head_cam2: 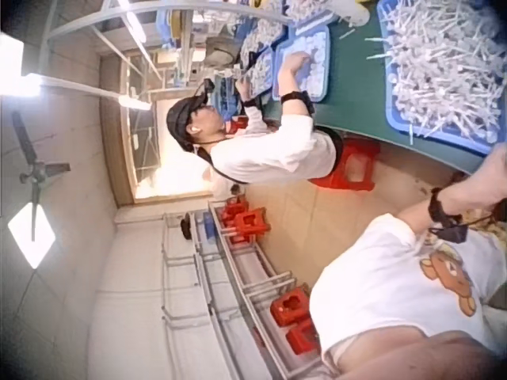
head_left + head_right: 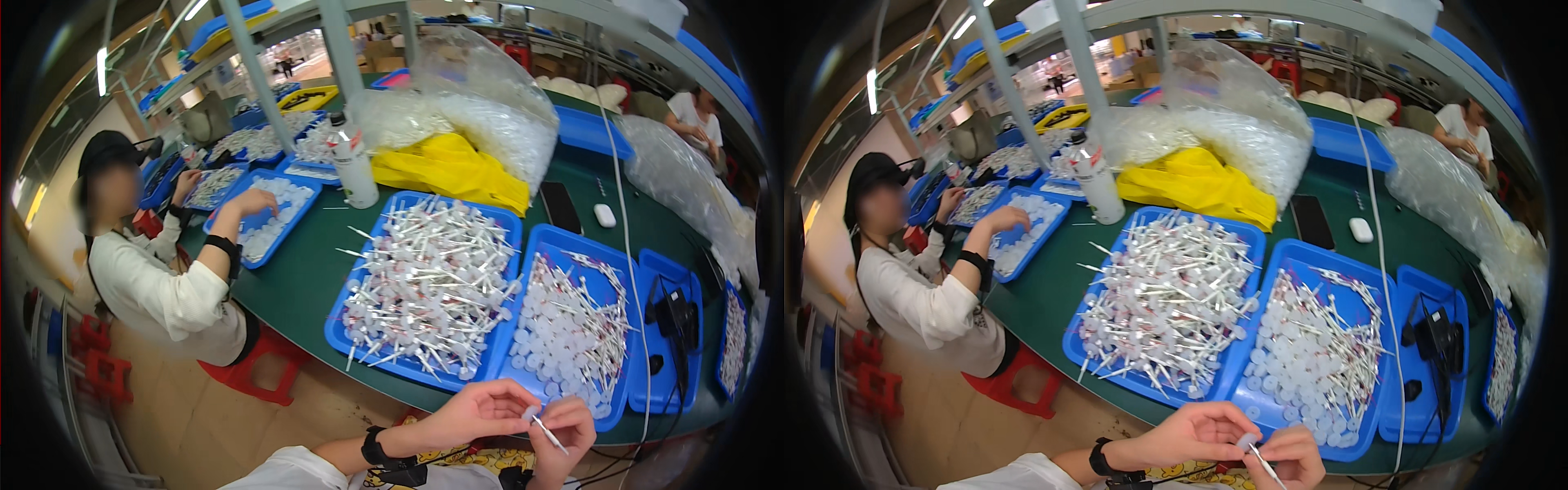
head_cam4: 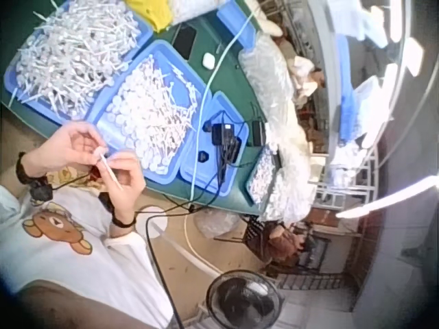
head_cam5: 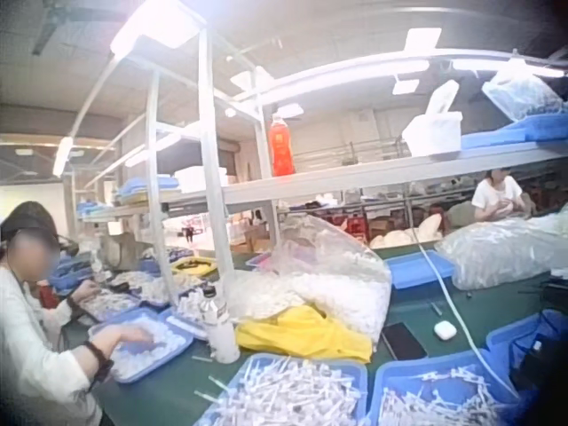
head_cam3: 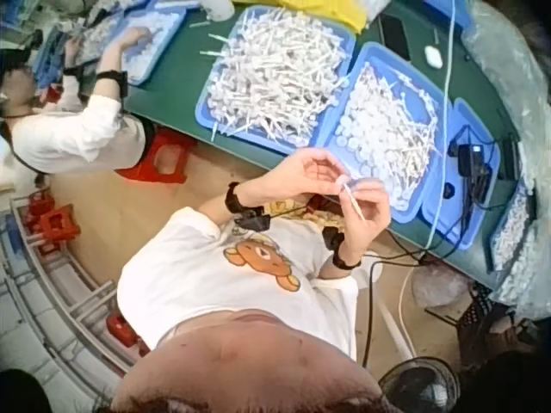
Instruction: The person repeatedly picks small white circular discs and thin white sticks from blue trays, aligns them, and presses them together to form assembled units. The assembled items are placed back into the trays. The process is continuous and repetitive throughout the clip.
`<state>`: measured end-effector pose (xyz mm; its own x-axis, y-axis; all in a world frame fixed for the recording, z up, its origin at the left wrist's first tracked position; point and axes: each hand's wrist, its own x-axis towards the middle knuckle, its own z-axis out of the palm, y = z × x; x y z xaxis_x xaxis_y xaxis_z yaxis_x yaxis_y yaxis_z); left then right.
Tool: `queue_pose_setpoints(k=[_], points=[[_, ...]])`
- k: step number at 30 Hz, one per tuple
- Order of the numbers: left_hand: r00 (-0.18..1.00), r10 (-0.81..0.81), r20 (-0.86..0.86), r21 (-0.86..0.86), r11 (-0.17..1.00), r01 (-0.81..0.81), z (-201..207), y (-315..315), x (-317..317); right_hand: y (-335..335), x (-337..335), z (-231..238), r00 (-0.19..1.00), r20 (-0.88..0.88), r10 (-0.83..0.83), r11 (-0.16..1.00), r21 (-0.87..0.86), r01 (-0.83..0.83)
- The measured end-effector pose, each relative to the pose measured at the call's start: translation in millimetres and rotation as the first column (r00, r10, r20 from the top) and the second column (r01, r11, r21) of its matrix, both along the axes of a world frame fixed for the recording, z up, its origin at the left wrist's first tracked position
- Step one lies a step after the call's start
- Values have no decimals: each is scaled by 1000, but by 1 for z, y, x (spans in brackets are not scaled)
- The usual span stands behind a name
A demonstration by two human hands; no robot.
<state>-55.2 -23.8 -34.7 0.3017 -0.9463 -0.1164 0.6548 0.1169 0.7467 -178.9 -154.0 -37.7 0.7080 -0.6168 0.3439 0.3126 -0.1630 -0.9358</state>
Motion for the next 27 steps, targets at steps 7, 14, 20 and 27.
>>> queue_pose_setpoints(k=[7,14,20,27], points=[[994,85,72,-172,982,-72,-24,-5,-7,6,-14,32,974,-215,-70,969,-247,15],[984,118,136,-183,979,-92,-28,-2,-5,11,-11,45,970,-221,-104,804,-592,-48],[970,190,153,-219,964,-154,-26,14,-8,25,-9,41,966,-213,-144,732,-680,-41],[942,297,157,-115,953,-282,5,57,0,51,0,48,945,-319,-69,739,-653,-166]])
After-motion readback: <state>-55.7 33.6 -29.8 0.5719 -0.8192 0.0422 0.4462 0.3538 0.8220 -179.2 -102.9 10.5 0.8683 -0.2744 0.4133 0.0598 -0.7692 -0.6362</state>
